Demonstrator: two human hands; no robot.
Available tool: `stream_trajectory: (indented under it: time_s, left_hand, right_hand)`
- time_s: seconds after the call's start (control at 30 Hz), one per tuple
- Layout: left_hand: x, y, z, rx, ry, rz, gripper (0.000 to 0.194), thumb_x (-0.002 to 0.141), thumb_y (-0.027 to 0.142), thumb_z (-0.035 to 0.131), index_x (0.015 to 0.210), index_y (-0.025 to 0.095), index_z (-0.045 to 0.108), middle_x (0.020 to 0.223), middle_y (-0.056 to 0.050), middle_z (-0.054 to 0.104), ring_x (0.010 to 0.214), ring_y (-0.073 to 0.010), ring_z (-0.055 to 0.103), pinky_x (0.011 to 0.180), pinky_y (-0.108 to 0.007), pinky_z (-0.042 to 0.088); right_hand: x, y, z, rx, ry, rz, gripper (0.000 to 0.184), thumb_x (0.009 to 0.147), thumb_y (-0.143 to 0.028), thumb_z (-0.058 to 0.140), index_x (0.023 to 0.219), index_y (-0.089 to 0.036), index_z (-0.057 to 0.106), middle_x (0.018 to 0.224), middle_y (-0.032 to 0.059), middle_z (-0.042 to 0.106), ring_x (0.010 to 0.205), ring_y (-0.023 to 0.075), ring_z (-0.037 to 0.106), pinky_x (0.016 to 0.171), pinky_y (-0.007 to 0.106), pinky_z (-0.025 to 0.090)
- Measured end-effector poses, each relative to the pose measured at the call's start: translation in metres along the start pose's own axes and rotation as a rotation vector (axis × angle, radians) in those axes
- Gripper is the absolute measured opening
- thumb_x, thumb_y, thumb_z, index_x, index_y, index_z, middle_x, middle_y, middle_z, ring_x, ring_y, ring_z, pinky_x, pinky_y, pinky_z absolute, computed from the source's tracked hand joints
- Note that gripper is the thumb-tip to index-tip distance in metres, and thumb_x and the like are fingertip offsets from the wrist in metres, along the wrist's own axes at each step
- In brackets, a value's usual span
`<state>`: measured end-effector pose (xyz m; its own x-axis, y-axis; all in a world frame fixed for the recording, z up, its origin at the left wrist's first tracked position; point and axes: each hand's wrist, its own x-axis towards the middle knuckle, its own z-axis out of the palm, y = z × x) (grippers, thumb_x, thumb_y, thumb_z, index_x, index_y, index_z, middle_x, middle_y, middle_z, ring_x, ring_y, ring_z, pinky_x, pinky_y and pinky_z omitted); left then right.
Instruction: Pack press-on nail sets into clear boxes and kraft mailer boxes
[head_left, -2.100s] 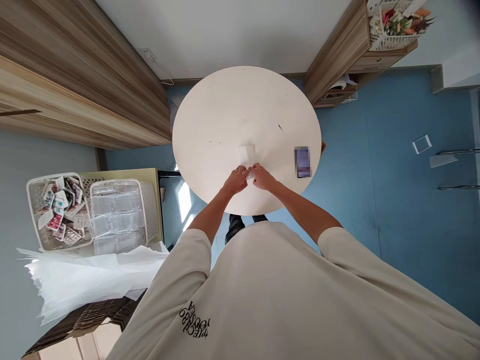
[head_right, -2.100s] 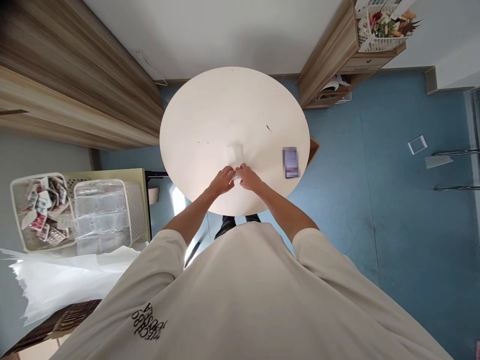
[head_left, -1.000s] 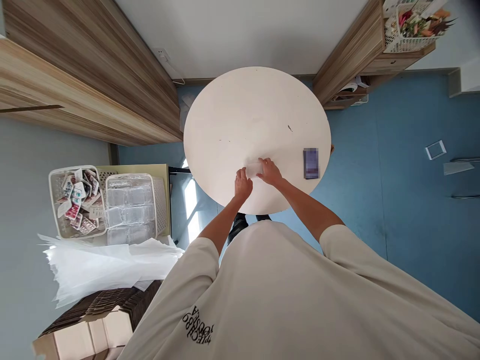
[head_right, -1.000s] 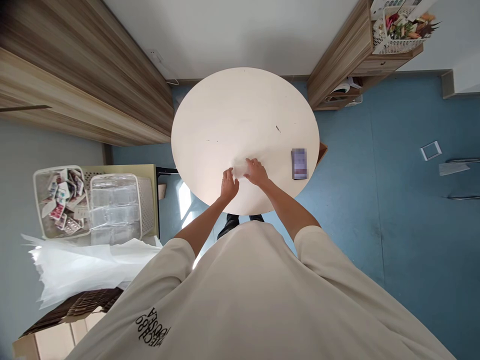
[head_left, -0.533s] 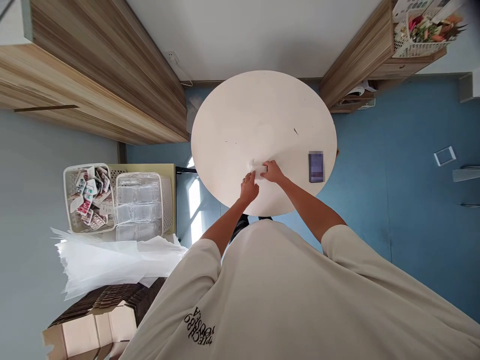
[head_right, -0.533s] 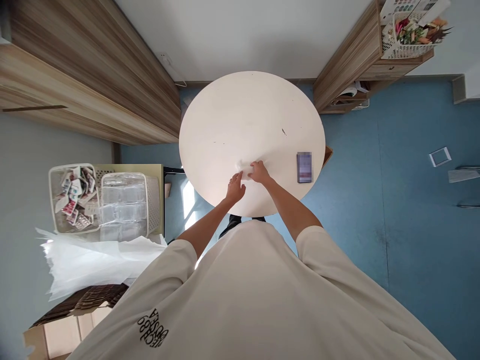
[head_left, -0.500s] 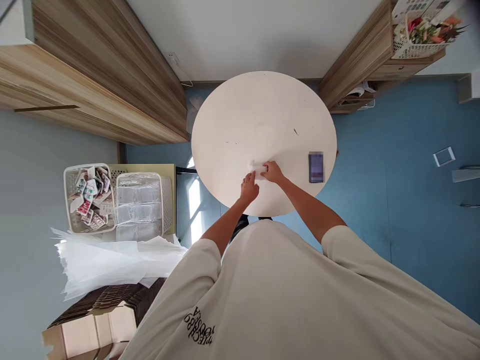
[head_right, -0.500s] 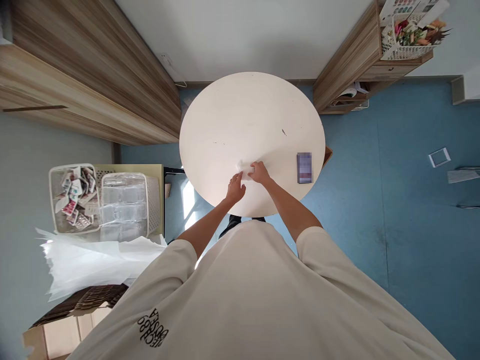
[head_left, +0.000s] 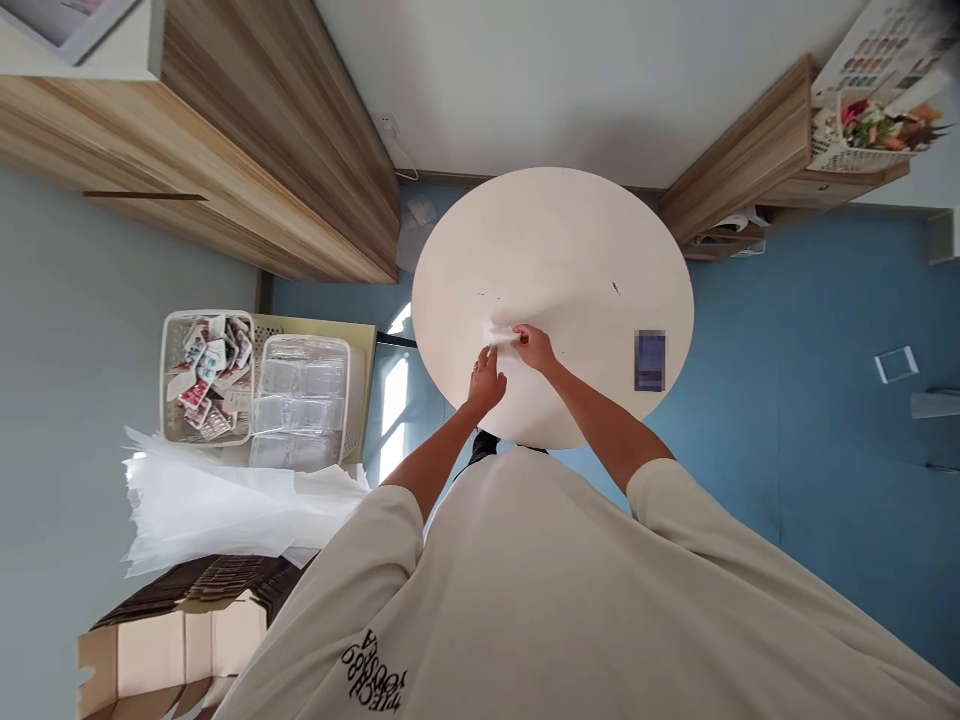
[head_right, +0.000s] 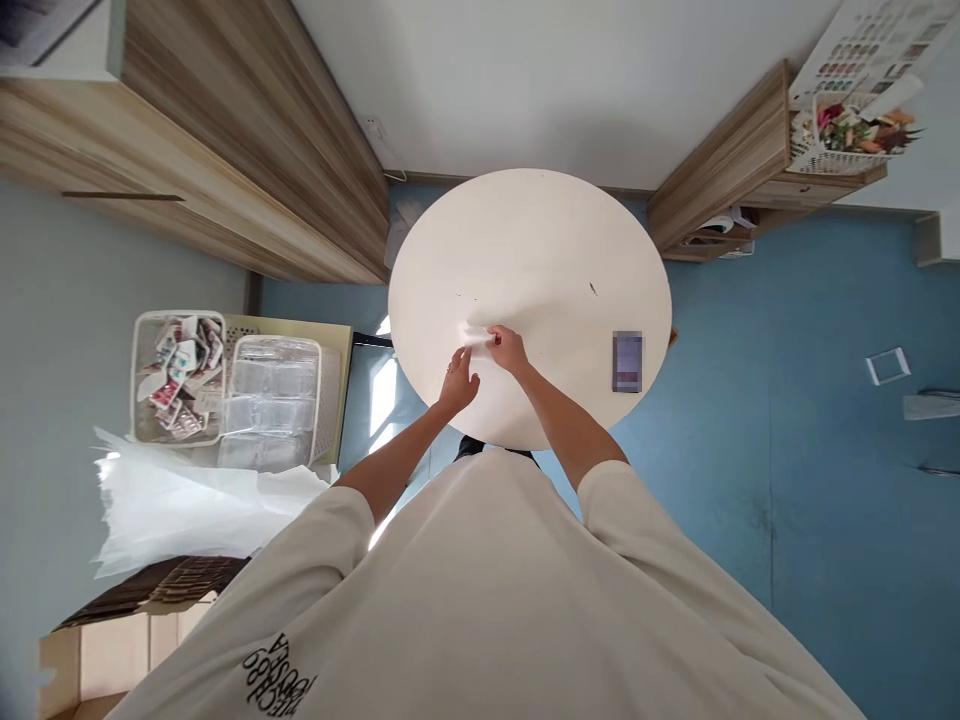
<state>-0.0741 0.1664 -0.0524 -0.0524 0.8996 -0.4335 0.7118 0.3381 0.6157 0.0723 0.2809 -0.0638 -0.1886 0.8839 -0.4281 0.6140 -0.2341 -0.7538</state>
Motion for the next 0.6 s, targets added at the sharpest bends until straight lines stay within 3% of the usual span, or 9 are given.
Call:
stream_trajectory:
  time_s: [0.17, 0.33, 0.43, 0.6]
  left_hand:
    - [0.003, -0.033, -0.038, 0.09, -0.016, -0.026, 0.072, 0.099, 0.015, 0.044, 0.169, 0.016, 0.029, 0.178, -0.016, 0.027, 0.163, -0.0327, 0.031, 0.128, -0.052, 0.037]
    - [0.006, -0.055, -0.068, 0.23, -0.032, 0.01, 0.076, 0.098, 0.013, 0.042, 0.172, 0.018, 0.022, 0.18, -0.014, 0.024, 0.165, -0.0308, 0.026, 0.13, -0.053, 0.033]
    - [0.01, -0.064, -0.079, 0.302, -0.043, 0.065, 0.083, 0.097, 0.012, 0.043, 0.174, 0.022, 0.014, 0.181, -0.012, 0.02, 0.167, -0.0299, 0.021, 0.132, -0.055, 0.028]
    - [0.019, -0.074, -0.087, 0.409, -0.086, 0.095, 0.087, 0.094, 0.011, 0.044, 0.175, 0.016, 0.013, 0.182, -0.012, 0.013, 0.169, -0.03, 0.013, 0.135, -0.055, 0.019]
  right_hand:
    - [0.025, -0.036, 0.04, -0.014, -0.021, -0.026, 0.03, 0.09, -0.02, 0.063, 0.118, -0.021, 0.074, 0.101, 0.0042, 0.075, 0.092, 0.0205, 0.068, 0.093, 0.037, 0.057]
    - [0.042, -0.059, 0.066, -0.03, -0.033, -0.028, 0.032, 0.091, -0.021, 0.06, 0.12, -0.022, 0.074, 0.096, 0.003, 0.075, 0.089, 0.0211, 0.068, 0.089, 0.036, 0.057]
    - [0.051, -0.068, 0.08, -0.049, -0.023, -0.035, 0.033, 0.091, -0.022, 0.059, 0.12, -0.021, 0.075, 0.094, 0.0034, 0.074, 0.09, 0.022, 0.067, 0.09, 0.037, 0.057]
    - [0.065, -0.075, 0.099, -0.099, -0.008, -0.067, 0.037, 0.093, -0.024, 0.056, 0.125, -0.019, 0.074, 0.096, 0.0051, 0.073, 0.092, 0.023, 0.067, 0.096, 0.039, 0.056]
